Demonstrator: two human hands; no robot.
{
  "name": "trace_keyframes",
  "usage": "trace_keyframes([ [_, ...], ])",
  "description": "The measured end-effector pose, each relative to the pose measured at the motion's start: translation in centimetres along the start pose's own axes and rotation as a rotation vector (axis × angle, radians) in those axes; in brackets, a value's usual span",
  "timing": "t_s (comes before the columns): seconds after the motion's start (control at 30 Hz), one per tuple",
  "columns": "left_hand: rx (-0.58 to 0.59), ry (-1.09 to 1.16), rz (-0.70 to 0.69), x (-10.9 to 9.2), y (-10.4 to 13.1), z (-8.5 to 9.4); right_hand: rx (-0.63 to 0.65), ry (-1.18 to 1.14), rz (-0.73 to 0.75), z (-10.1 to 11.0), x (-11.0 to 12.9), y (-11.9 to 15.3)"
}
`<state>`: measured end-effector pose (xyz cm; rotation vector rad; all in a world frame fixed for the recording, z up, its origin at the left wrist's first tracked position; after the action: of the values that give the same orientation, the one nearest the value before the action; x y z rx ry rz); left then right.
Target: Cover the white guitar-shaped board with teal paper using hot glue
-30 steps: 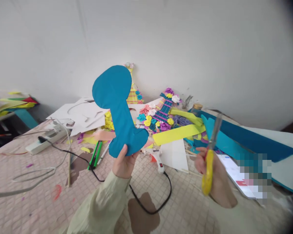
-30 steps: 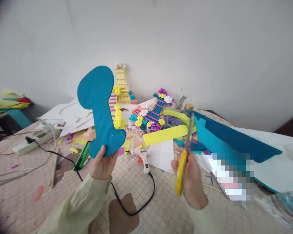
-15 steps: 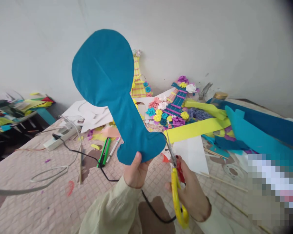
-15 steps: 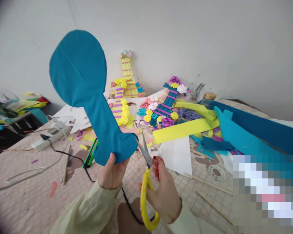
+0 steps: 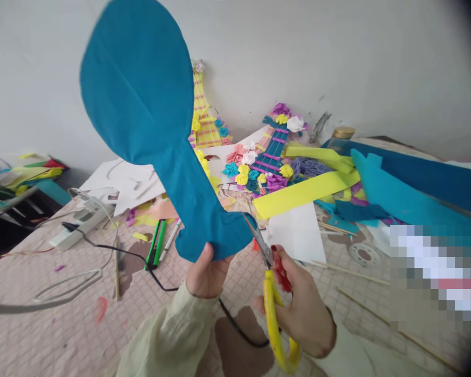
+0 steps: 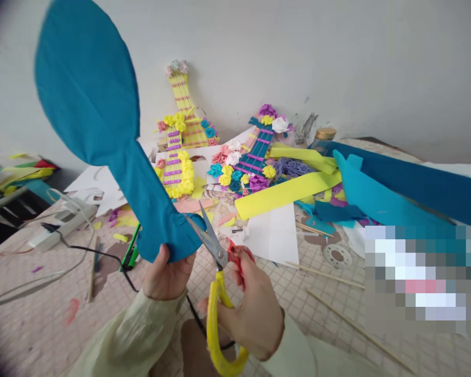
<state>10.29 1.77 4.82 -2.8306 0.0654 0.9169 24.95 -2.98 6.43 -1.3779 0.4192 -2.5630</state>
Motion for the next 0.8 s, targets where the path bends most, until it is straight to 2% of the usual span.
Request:
trace_keyframes([
  [0.2, -0.033, -0.024, -0.082, 0.3, -0.2, 1.3, 0.018, -0.053, -0.017, 0.2, 0.3, -0.1],
  [0.53, -0.135, -0.115, -0.101, 0.6, -0.3, 2.6, 0.083, -0.125, -0.088, 0.0, 0.2, -0.2],
  [0.63, -0.124, -0.105, -0.097, 0.5, -0.3, 2.4, 0.104, -0.145, -0.118, -0.1, 0.0, -0.1],
  [0.8, -0.09, -0.106, -0.04, -0.1, -0.1, 0.9, 0.143, -0.205, -0.173, -0.2, -0.2, 0.1],
])
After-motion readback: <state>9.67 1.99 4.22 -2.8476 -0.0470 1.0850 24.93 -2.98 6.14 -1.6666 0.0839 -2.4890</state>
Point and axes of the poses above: each hand's wrist, its own y-axis away from the middle knuckle, its own z-axis out of the back of the hand, x = y × z, the point moved 5 cm from there along -y, towards the middle knuckle
